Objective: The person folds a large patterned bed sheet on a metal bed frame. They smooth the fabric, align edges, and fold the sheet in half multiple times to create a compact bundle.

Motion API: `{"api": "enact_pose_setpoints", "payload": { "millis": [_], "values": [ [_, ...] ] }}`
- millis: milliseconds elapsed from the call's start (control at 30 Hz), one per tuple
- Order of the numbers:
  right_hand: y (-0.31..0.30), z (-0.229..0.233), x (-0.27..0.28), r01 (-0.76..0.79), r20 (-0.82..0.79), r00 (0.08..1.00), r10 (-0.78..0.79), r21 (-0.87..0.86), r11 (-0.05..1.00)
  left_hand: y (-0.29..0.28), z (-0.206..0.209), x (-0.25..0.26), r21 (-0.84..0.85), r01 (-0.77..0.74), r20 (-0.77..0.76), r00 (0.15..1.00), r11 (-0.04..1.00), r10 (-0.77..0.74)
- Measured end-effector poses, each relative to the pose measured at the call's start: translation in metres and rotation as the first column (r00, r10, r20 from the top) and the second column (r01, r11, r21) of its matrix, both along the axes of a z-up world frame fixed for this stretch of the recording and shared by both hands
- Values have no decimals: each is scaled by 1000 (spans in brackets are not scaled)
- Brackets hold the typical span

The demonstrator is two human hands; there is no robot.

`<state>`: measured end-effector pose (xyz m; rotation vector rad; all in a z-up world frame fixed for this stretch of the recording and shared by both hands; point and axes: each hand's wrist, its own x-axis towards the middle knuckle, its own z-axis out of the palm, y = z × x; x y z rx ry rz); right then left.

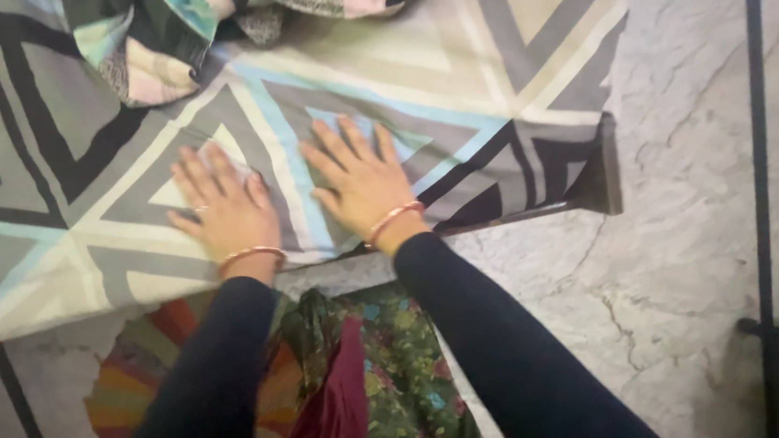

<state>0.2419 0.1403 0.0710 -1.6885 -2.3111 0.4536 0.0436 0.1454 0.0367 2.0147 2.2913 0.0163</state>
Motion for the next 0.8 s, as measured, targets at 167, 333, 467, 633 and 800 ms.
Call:
{"api": "enact_pose_setpoints", "payload": {
  "millis": [167,333,467,633,800],
  "values": [
    [4,14,86,72,61,995,-76,71,995,6,25,94,-45,102,129,987,994,-95],
    [6,19,161,166,79,982,-172,83,983,17,46,191,-125,364,266,909,923,-322],
    [7,16,205,273,39,960,-277,85,958,27,51,259,-296,641,219,767,708,-603],
    [11,17,237,396,-59,917,-393,44,917,43,76,324,-220,626,191,780,749,-596],
    [18,20,251,472,-182,863,-472,-43,880,69,112,350,-605,547,179,801,578,-571]
  ]
}}
